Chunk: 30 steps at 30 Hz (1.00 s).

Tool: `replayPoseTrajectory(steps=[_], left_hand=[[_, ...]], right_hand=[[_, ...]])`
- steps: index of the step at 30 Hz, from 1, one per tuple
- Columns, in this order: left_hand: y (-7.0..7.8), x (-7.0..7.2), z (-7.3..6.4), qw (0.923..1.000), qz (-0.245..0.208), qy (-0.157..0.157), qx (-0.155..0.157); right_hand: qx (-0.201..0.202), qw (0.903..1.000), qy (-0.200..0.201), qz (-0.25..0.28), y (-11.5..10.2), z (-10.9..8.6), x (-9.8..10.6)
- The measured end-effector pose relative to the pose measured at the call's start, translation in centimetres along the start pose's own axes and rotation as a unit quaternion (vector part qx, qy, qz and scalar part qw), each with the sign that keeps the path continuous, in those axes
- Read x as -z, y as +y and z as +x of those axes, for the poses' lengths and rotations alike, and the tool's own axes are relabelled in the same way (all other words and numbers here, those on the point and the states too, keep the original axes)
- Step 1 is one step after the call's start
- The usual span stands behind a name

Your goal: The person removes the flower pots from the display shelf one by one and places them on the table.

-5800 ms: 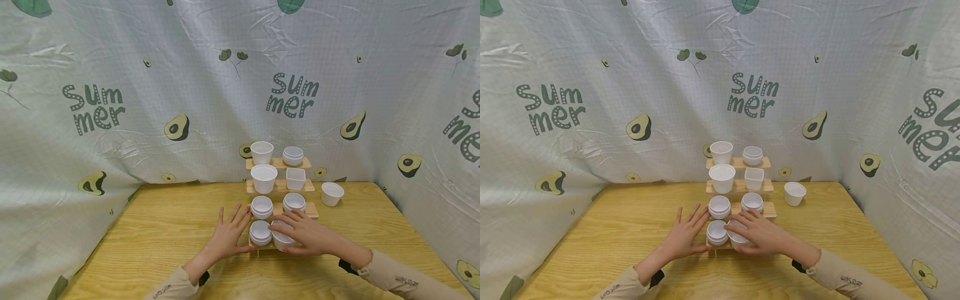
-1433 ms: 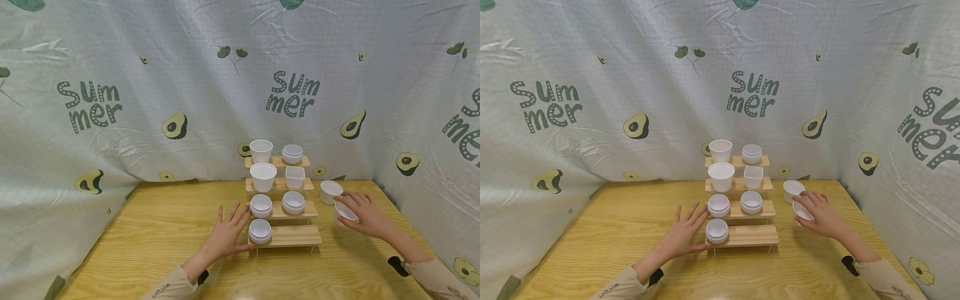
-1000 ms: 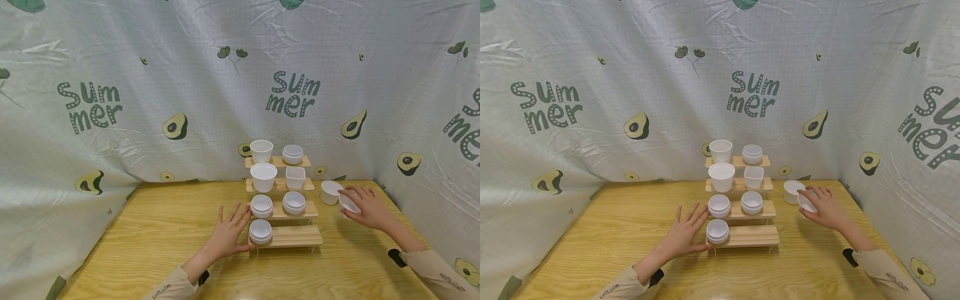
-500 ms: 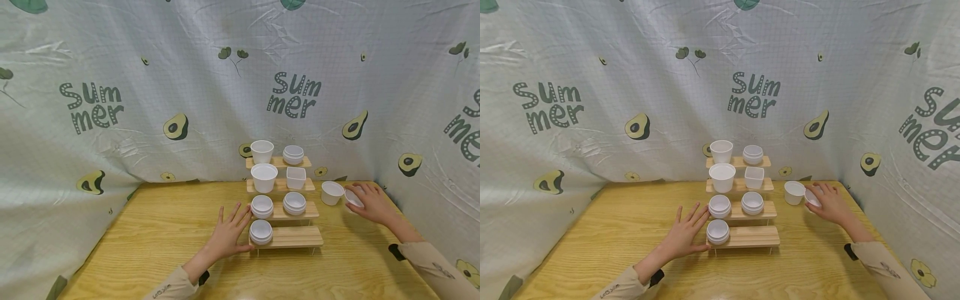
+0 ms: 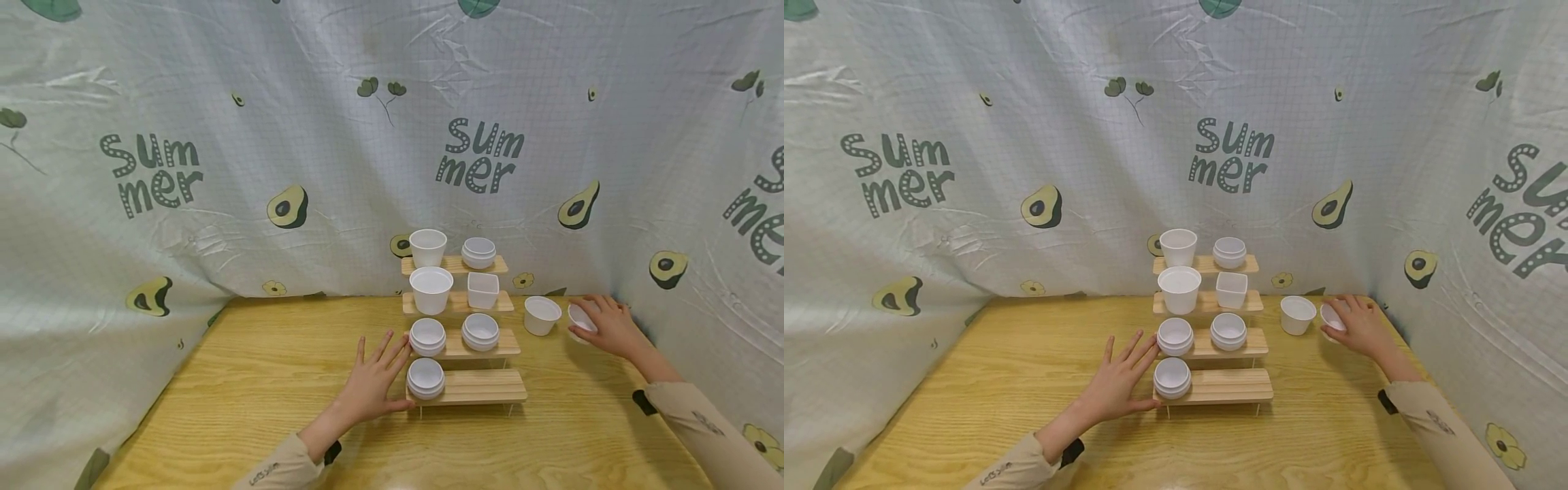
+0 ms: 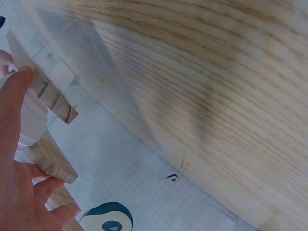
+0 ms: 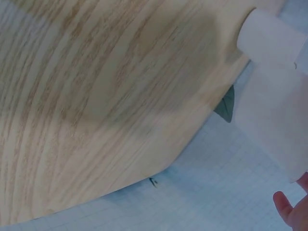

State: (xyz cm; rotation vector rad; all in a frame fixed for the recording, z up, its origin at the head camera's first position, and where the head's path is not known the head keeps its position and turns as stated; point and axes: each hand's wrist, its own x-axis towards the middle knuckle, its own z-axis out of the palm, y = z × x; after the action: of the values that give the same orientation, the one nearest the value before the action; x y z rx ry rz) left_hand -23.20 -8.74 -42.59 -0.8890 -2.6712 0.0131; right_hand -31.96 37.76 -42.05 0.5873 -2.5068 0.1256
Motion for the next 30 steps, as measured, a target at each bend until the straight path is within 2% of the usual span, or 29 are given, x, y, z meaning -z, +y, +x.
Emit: replayPoseTrajectory(steps=[12,25,30], left_hand=[[0.0,0.1,0.0,1.0000,0.005,0.000,-0.002],[0.1,-0.1,0.0,0.9999,0.015,0.001,-0.002],[0.0,-0.1,0.0,0.9998,0.020,0.002,-0.004]], right_hand=[[-0.033,0.9990,-0.025,-0.014,1.1,0.7,-0.8],[-0.067,0.9930,-0.094,-0.023,1.7,1.3,-1.6],[-0.070,0.9921,-0.101,-0.026,1.9,1.4,-1.9]])
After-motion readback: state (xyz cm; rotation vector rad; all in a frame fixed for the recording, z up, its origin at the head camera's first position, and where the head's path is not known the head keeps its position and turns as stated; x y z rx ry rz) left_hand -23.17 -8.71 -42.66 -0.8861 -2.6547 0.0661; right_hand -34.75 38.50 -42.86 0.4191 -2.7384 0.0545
